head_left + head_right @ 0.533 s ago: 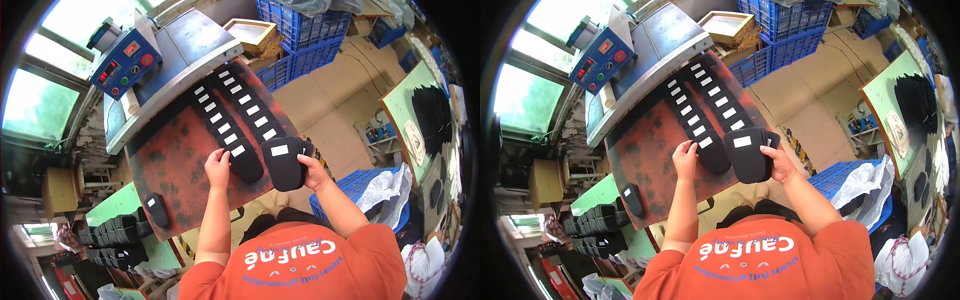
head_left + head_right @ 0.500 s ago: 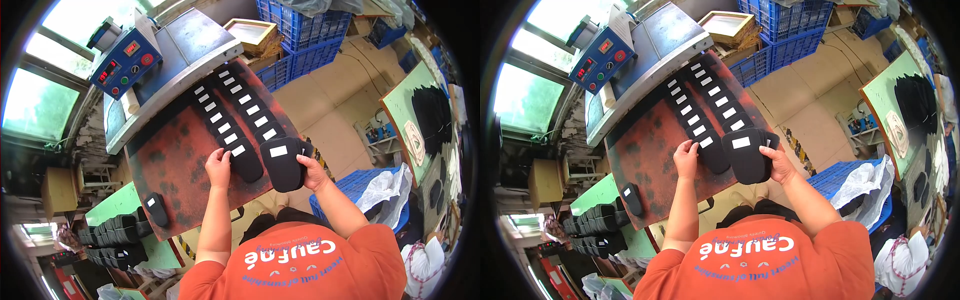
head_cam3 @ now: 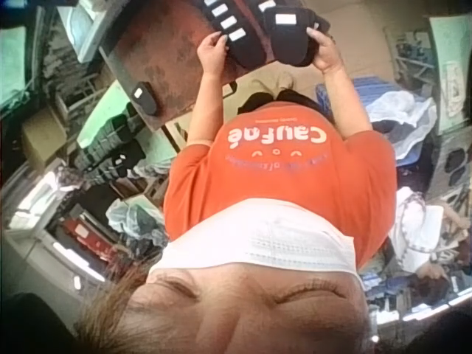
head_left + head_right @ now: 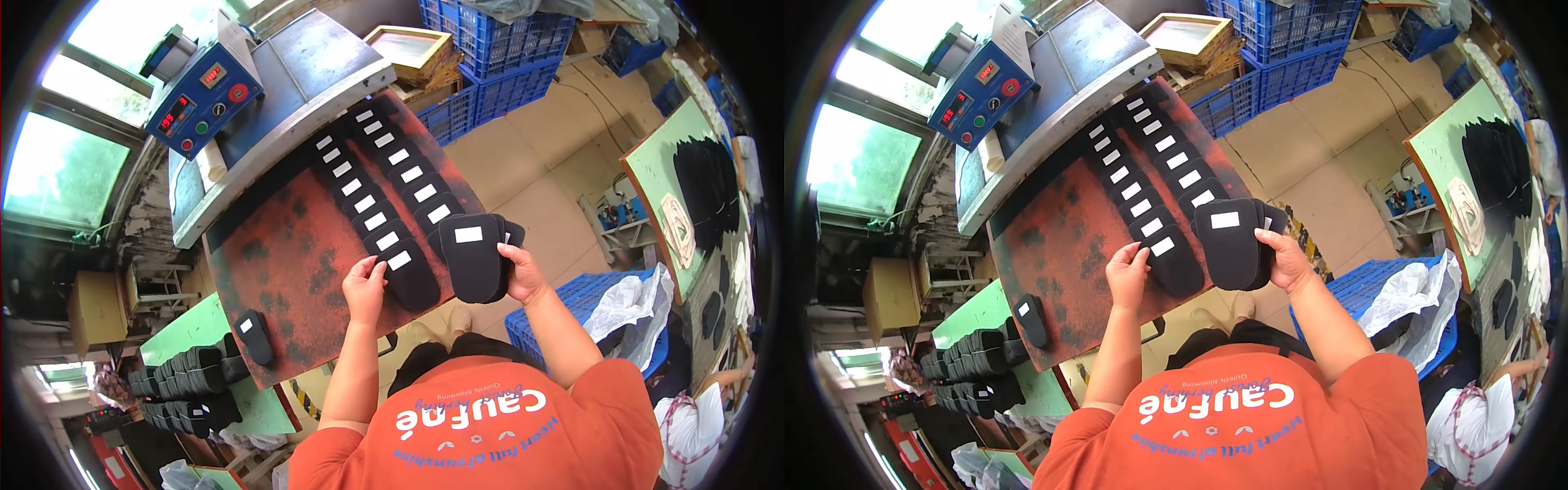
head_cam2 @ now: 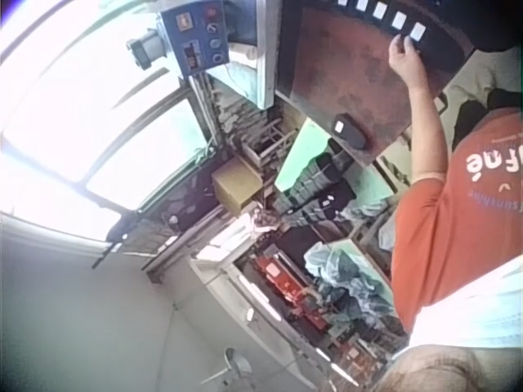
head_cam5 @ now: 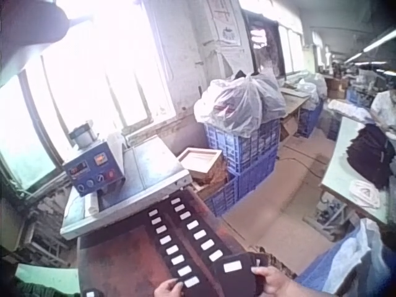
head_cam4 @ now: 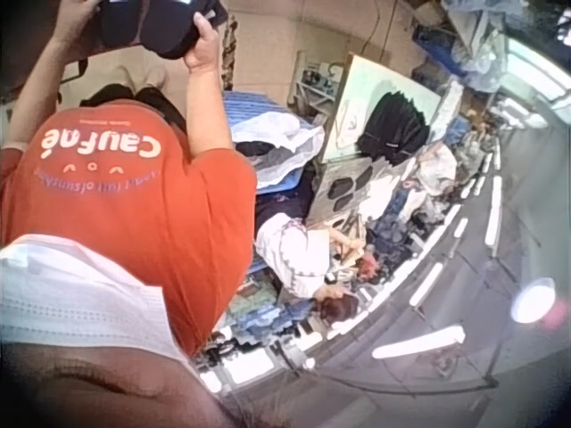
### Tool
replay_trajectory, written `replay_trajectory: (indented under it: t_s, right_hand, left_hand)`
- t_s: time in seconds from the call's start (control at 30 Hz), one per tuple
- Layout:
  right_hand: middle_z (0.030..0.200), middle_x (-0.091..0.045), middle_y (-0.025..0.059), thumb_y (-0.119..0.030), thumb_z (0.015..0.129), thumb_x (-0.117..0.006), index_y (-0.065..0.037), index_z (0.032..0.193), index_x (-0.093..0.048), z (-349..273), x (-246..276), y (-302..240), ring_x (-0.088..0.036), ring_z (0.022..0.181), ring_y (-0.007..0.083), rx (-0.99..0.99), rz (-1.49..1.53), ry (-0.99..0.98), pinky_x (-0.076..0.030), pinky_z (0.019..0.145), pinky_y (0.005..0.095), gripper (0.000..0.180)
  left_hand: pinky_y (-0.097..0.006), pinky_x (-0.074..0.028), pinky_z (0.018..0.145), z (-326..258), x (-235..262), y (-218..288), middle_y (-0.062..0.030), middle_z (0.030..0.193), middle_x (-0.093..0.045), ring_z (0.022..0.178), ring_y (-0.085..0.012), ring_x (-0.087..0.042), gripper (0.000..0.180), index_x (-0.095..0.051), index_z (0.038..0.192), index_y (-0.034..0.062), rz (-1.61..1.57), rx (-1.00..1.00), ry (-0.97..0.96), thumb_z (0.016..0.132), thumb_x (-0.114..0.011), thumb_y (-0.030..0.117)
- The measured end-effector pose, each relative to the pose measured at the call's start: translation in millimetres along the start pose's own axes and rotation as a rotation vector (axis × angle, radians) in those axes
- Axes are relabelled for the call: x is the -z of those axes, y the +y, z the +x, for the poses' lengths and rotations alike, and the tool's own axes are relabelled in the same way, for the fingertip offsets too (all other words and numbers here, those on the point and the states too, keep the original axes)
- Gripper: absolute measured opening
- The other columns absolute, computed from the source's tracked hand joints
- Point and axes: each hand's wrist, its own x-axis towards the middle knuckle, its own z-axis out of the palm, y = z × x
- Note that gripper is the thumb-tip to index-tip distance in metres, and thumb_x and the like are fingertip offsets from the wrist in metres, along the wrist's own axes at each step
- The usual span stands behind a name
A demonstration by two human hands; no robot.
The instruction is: The worker is arranging and sorting black shoe components into organized stacks on a work surface in a manufacturing facility.
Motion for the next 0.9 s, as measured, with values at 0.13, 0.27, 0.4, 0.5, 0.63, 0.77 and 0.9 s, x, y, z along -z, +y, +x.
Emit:
replay_trajectory:
  t_s: [0.13,0.27,0.4,0.5,0.63,0.77,0.9]
  right_hand:
    - [0.111,-0.058,0.0106,-0.013,0.083,-0.059,-0.001,0.118,-0.050,5.3,-10.4,11.5,-0.057,0.100,0.0219,0.005,-0.050,0.024,-0.046,0.089,0.0355,0.038]
    - [0.113,-0.057,0.0069,-0.012,0.083,-0.063,-0.004,0.118,-0.051,21.4,-40.1,44.6,-0.054,0.103,0.0182,0.108,-0.324,0.074,-0.043,0.091,0.0325,0.038]
    - [0.112,-0.057,0.0075,-0.013,0.084,-0.061,-0.003,0.117,-0.051,47.5,-68.5,58.1,-0.054,0.104,0.0194,0.085,-0.240,0.024,-0.044,0.090,0.0341,0.036]
    - [0.115,-0.057,0.0117,-0.016,0.086,-0.056,-0.001,0.119,-0.050,67.7,-72.7,58.5,-0.054,0.106,0.0243,-0.084,0.055,-0.087,-0.043,0.093,0.0395,0.037]
    - [0.117,-0.055,0.0125,-0.018,0.085,-0.057,-0.001,0.121,-0.048,92.0,-92.9,77.3,-0.053,0.109,0.0254,-0.078,0.090,-0.105,-0.041,0.095,0.0412,0.041]
    - [0.117,-0.055,0.0102,-0.017,0.083,-0.062,-0.002,0.121,-0.048,113.8,-126.5,103.9,-0.053,0.108,0.0228,-0.030,0.030,-0.060,-0.042,0.094,0.0390,0.043]
    - [0.116,-0.055,0.0079,-0.014,0.084,-0.063,-0.002,0.120,-0.049,140.0,-141.9,116.5,-0.052,0.107,0.0192,0.115,-0.158,0.067,-0.041,0.093,0.0339,0.040]
  left_hand:
    - [-0.023,-0.045,0.054,-3.0,2.7,-11.6,-0.0058,0.086,-0.058,0.062,-0.0092,-0.052,0.023,-0.057,0.100,-0.0027,0.467,-0.444,0.167,0.082,-0.063,0.009]
    - [-0.019,-0.042,0.057,-40.5,-3.2,32.9,0.0022,0.077,-0.054,0.063,-0.0043,-0.048,0.018,-0.058,0.096,-0.0005,-0.064,-0.161,-0.187,0.080,-0.066,0.006]
    - [-0.018,-0.039,0.048,-2.3,22.1,45.8,0.0021,0.067,-0.054,0.052,-0.0036,-0.047,0.007,-0.056,0.086,0.0011,-0.207,-0.026,-0.085,0.084,-0.060,0.007]
    - [-0.019,-0.034,0.042,89.5,68.9,38.7,0.0018,0.061,-0.050,0.046,-0.0042,-0.043,0.009,-0.055,0.087,0.0002,-0.302,-0.040,0.077,0.086,-0.058,0.009]
    - [-0.021,-0.030,0.040,197.5,107.9,42.1,0.0031,0.056,-0.047,0.044,-0.0048,-0.039,0.011,-0.057,0.079,0.0024,-0.029,-0.136,0.141,0.084,-0.059,0.012]
    - [-0.024,-0.034,0.041,254.3,113.6,52.5,-0.0001,0.052,-0.048,0.043,-0.0097,-0.042,0.018,-0.055,0.075,-0.0007,0.184,-0.182,0.098,0.083,-0.060,0.014]
    - [-0.030,-0.045,0.056,241.9,116.6,52.5,-0.0087,0.068,-0.059,0.062,-0.0145,-0.057,0.035,-0.057,0.092,-0.0121,0.658,-0.408,0.132,0.081,-0.062,0.020]
